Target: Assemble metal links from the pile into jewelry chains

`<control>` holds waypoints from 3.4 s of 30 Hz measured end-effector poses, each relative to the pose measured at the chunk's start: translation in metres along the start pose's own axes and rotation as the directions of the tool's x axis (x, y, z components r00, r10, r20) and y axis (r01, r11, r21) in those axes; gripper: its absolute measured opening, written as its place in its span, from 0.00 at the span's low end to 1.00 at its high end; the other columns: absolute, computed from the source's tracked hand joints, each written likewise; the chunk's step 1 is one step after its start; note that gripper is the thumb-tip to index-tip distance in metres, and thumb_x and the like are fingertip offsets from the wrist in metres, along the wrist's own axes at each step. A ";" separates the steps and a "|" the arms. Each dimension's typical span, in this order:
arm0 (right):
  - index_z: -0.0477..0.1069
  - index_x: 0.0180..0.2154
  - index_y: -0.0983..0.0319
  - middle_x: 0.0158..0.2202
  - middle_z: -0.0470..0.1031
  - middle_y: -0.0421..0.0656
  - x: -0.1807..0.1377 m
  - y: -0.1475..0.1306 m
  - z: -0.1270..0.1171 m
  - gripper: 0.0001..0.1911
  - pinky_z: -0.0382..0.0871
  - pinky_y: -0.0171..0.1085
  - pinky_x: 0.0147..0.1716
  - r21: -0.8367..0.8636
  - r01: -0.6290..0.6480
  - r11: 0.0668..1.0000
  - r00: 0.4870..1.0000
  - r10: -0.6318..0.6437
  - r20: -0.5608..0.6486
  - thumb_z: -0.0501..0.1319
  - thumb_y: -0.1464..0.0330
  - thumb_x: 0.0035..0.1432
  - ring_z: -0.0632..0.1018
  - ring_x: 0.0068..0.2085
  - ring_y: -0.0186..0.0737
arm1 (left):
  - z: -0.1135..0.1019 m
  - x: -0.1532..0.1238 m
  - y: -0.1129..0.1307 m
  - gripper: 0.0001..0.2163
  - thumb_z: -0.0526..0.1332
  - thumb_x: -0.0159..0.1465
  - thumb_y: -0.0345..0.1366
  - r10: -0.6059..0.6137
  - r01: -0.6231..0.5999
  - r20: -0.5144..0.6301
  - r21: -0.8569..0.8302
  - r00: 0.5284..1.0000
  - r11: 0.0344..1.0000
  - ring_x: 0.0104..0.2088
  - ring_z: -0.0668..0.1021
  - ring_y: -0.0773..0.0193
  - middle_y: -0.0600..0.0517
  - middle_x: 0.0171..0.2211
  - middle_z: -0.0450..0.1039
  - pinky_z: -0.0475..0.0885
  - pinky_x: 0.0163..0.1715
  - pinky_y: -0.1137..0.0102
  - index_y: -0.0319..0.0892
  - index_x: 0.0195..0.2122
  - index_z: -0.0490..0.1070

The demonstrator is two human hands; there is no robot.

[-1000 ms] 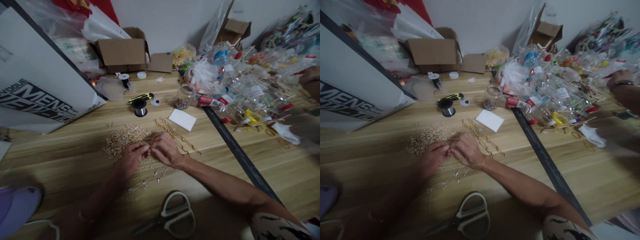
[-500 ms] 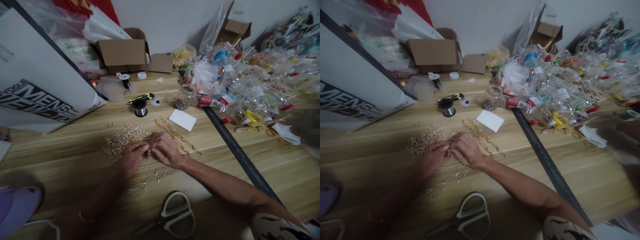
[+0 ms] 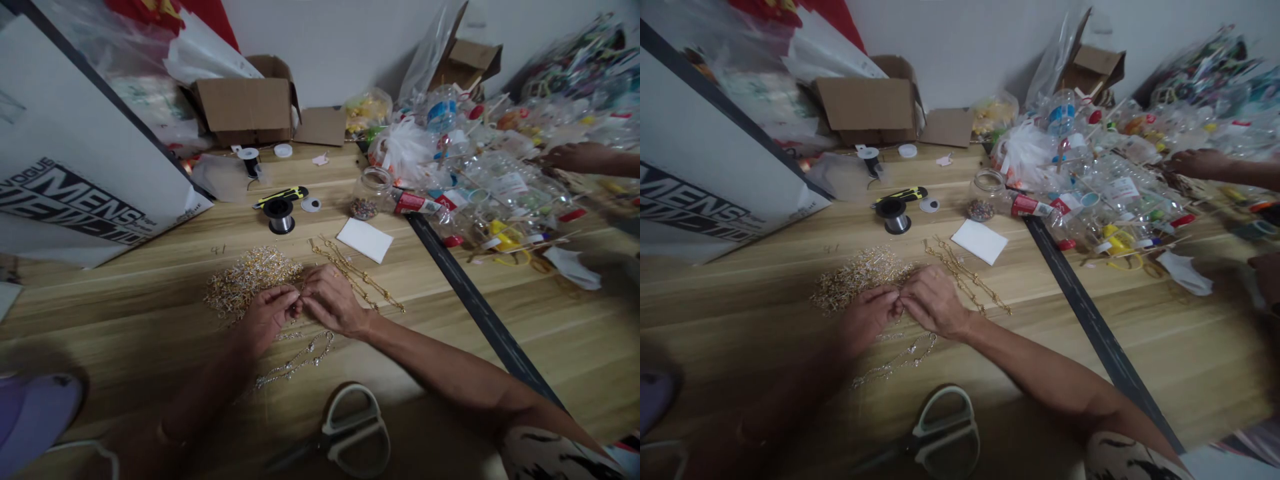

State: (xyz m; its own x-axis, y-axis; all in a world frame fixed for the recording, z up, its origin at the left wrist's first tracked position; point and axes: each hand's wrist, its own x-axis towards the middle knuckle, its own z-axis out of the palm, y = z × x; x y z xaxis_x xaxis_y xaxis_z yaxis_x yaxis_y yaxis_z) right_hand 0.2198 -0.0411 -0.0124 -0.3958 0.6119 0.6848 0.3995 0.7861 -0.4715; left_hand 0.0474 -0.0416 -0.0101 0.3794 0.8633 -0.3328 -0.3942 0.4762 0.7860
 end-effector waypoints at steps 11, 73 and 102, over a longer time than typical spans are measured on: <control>0.66 0.38 0.62 0.36 0.72 0.45 -0.001 0.001 0.000 0.04 0.66 0.44 0.43 -0.009 -0.015 1.000 1.000 0.015 0.019 0.56 0.71 0.60 0.71 0.43 0.42 | 0.011 -0.006 0.011 0.07 0.68 0.48 0.36 0.138 -0.114 -0.076 0.260 0.988 0.959 0.23 0.72 0.69 0.54 0.19 0.72 0.68 0.28 0.73 0.37 0.24 0.75; 0.64 0.37 0.61 0.35 0.70 0.45 0.001 -0.001 0.000 0.10 0.67 0.45 0.40 0.045 -0.101 0.994 0.994 0.103 -0.037 0.60 0.66 0.53 0.72 0.40 0.42 | 0.009 -0.008 0.018 0.05 0.67 0.49 0.35 0.310 -0.195 -0.128 0.544 0.942 0.816 0.23 0.72 0.68 0.55 0.19 0.72 0.67 0.27 0.74 0.39 0.23 0.73; 0.69 0.40 0.62 0.36 0.74 0.45 0.000 0.003 0.000 0.06 0.67 0.44 0.43 0.038 -0.078 0.996 0.995 0.075 0.060 0.58 0.68 0.60 0.73 0.42 0.41 | 0.000 -0.006 0.010 0.06 0.62 0.55 0.36 0.356 -0.265 0.011 0.689 0.934 0.675 0.27 0.73 0.68 0.53 0.25 0.74 0.67 0.30 0.75 0.38 0.27 0.73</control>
State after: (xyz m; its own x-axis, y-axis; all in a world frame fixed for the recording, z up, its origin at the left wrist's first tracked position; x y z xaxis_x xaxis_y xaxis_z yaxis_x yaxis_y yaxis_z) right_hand 0.2205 -0.0388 -0.0134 -0.4138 0.6734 0.6126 0.3972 0.7390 -0.5441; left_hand 0.0411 -0.0424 -0.0001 0.2229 0.9745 -0.0254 0.2097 -0.0225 0.9775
